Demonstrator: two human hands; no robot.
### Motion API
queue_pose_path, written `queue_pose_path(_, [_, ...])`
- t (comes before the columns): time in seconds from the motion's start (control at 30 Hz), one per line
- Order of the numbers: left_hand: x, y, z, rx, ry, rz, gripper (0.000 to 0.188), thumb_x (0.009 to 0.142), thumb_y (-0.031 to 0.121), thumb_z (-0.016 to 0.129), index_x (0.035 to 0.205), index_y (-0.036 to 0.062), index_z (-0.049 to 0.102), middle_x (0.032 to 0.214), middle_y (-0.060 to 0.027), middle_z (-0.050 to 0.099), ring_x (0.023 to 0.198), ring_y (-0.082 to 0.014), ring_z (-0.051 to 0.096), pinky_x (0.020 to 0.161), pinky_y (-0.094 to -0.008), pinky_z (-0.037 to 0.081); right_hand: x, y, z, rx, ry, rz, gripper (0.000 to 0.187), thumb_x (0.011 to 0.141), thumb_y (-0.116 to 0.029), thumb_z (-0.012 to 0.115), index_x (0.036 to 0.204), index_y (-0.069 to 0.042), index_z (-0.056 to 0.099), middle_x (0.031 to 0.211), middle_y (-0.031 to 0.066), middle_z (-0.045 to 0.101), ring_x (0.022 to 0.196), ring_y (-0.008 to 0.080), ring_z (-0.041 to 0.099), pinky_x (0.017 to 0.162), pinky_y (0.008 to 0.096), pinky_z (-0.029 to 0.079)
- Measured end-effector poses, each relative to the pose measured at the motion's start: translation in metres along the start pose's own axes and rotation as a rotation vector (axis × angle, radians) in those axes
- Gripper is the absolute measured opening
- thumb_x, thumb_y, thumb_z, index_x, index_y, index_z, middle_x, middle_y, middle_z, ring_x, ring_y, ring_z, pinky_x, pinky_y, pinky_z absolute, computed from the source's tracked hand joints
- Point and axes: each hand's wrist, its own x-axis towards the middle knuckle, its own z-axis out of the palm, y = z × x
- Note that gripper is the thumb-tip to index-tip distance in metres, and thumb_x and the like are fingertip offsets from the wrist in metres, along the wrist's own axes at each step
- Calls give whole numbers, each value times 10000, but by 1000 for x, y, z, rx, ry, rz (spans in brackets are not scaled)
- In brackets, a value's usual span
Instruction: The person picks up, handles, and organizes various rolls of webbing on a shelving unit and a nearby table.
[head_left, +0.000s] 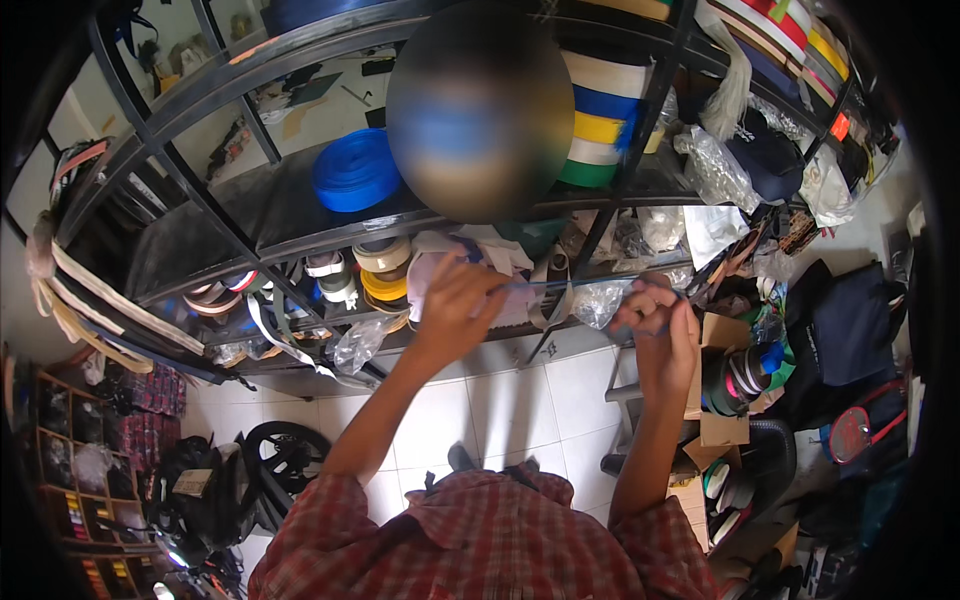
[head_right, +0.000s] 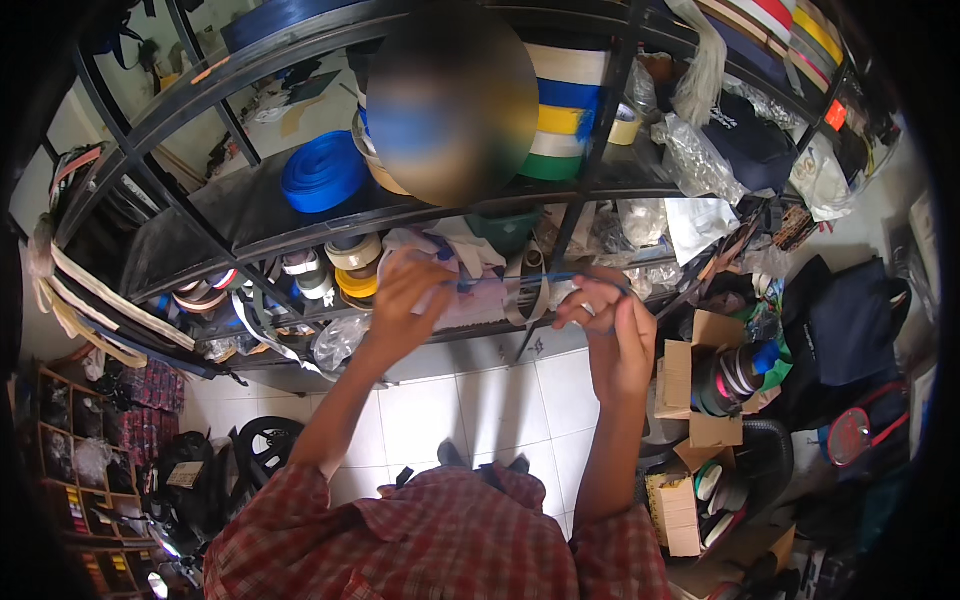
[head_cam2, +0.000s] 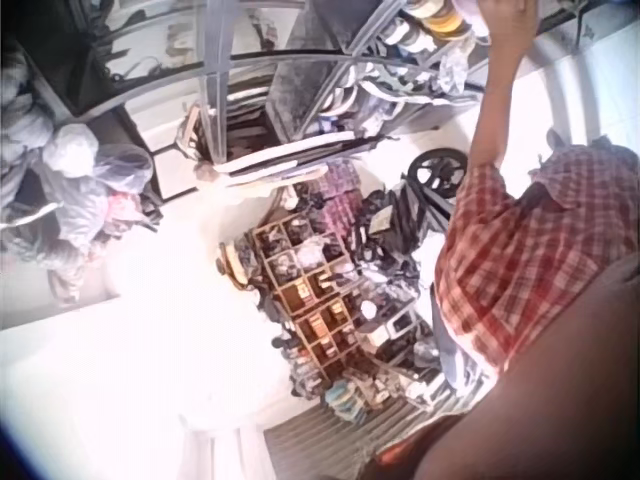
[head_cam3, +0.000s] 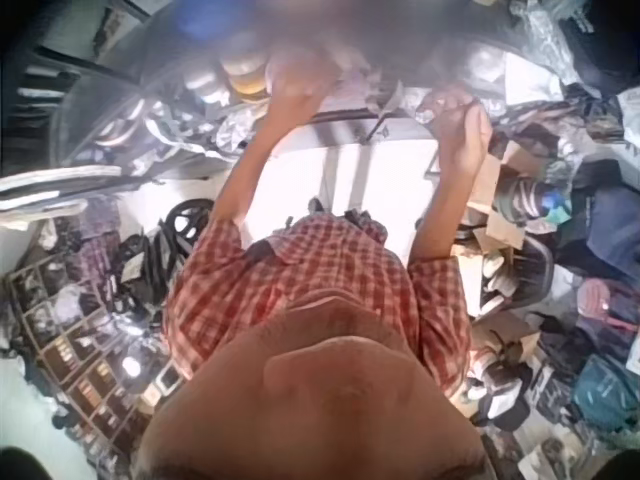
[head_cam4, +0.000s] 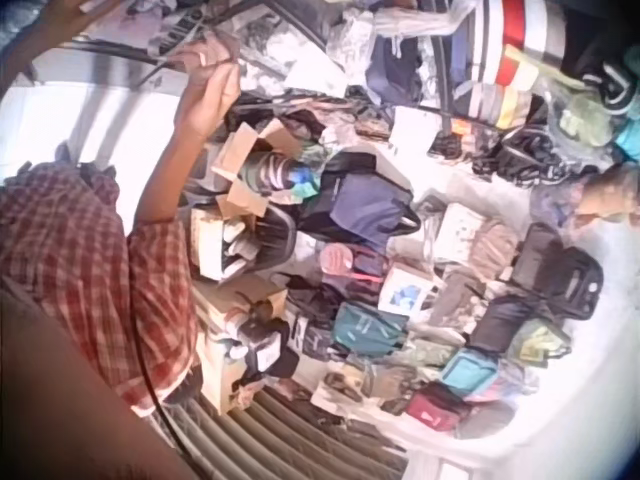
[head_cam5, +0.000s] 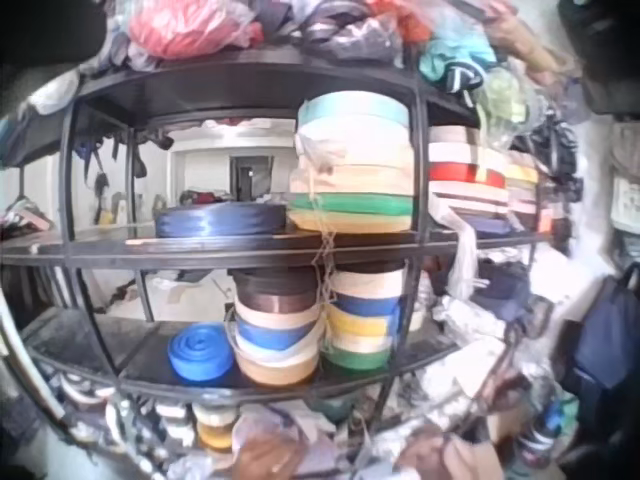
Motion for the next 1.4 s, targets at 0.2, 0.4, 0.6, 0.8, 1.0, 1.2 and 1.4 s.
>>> queue_pose_path(0.2, [14,-27,-45,425,-22,51,93,779,71,685,868,53,665,902,-69,664,1027,-290,609,1085,-535,268,-16,18,-16,309,49,72,412,1013,-295,375,1033,34,621,990,127,581,1036,268,565,923,472,434])
queue_pose_path(0.4, [23,-19,-57,363,-130,148,126,798,112,654,915,74,685,919,-49,659,1024,-219,586,1071,-501,318,1,72,-29,-430,-140,411,383,983,-342,449,1142,-29,601,740,36,552,812,159,580,872,350,459])
queue_pose_path(0.6, [34,-54,-50,185,-222,227,93,788,136,658,776,44,651,752,-106,633,752,-295,604,844,-425,478,30,67,86,-291,-1281,653,314,940,-207,527,1098,34,650,1006,127,686,782,167,629,765,311,502])
queue_pose_path(0.8, [62,-61,-78,101,-503,164,283,799,244,678,632,39,577,596,-131,587,613,-334,585,582,-421,452,95,72,93,-739,-381,-251,342,938,-228,545,1143,45,568,1156,192,598,1138,296,548,981,385,402])
queue_pose_path(1.0, [96,-86,-90,15,-908,186,258,812,251,663,681,34,619,550,-150,548,529,-320,565,521,-396,416,98,107,90,-1597,-543,-361,146,873,-161,599,902,-25,557,859,140,587,839,351,551,760,415,436])
queue_pose_path(1.2, [115,-116,-73,-308,-1126,105,262,865,233,649,710,23,628,563,-152,551,473,-132,413,515,-311,386,108,107,79,-1678,-398,-499,156,829,-129,630,777,-33,518,671,162,558,677,350,561,641,422,438])
queue_pose_path(1.4, [110,-125,-54,-740,-910,-21,350,854,249,669,1139,48,646,564,-37,480,526,-94,422,522,-280,397,107,131,79,-1477,-192,-314,123,883,-115,580,882,5,554,744,218,605,715,406,582,626,476,447])
